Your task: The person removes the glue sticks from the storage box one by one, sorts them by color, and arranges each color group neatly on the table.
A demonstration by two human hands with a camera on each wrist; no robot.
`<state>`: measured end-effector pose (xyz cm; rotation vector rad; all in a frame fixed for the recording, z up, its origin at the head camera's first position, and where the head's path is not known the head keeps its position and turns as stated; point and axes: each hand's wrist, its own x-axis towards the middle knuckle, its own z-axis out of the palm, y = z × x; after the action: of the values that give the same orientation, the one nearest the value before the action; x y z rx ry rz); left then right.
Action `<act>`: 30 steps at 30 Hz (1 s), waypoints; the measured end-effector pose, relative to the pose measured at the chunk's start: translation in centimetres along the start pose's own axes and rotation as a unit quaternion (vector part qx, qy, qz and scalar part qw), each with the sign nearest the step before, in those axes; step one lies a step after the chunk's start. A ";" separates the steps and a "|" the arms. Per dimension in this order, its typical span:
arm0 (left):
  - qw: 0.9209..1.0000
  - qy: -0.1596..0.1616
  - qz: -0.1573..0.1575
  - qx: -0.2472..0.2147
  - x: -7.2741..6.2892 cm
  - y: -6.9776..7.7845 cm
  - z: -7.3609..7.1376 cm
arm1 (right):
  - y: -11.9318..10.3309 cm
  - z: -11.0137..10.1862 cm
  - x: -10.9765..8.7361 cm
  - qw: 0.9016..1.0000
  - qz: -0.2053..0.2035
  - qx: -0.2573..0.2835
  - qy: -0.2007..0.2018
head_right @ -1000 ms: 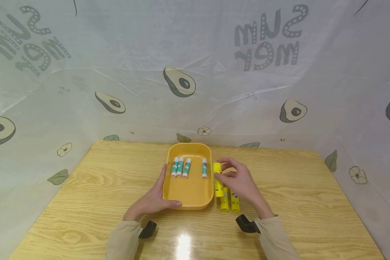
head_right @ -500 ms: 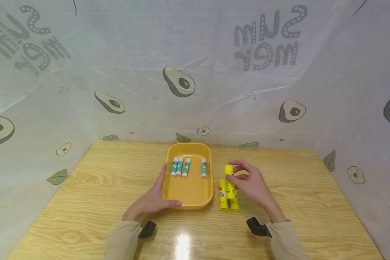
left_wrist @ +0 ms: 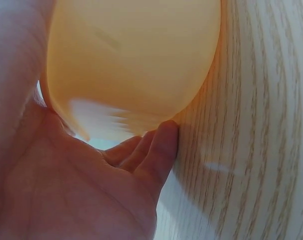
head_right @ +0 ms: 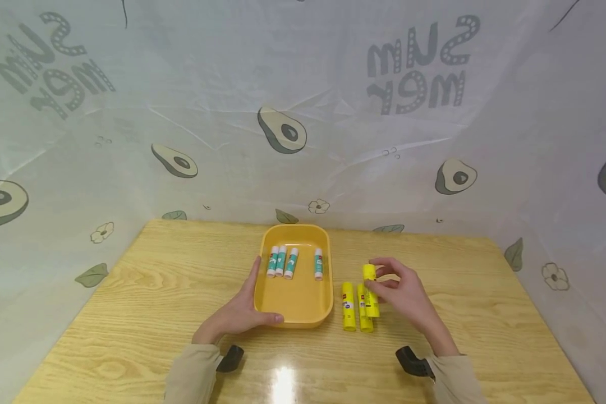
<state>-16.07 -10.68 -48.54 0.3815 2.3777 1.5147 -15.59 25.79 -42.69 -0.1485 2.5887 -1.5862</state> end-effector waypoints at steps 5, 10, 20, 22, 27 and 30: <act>1.000 0.002 -0.004 -0.003 0.0 0.1 0.1 | 0.7 -0.2 -0.3 1.000 0.009 0.001 -0.002; 1.000 0.003 -0.012 0.003 0.0 0.0 0.1 | 1.4 -0.4 -0.5 1.000 0.023 0.003 -0.007; 1.000 0.002 -0.015 0.004 -0.1 0.1 0.0 | 2.8 -0.6 -0.7 0.999 0.050 -0.007 -0.019; 1.000 0.000 -0.016 0.003 -0.1 0.1 0.0 | 3.1 -0.6 -0.8 0.998 0.055 -0.011 -0.023; 1.000 -0.005 -0.008 -0.001 0.0 0.0 0.0 | 3.7 -0.7 -0.8 0.998 0.057 -0.019 -0.026; 1.000 -0.004 -0.002 -0.001 0.0 0.0 0.0 | 4.0 -0.9 -0.7 0.998 0.056 -0.023 -0.025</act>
<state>-16.10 -10.68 -48.51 0.3800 2.3686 1.5113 -15.17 28.45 -45.86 -0.0454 2.5488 -1.4676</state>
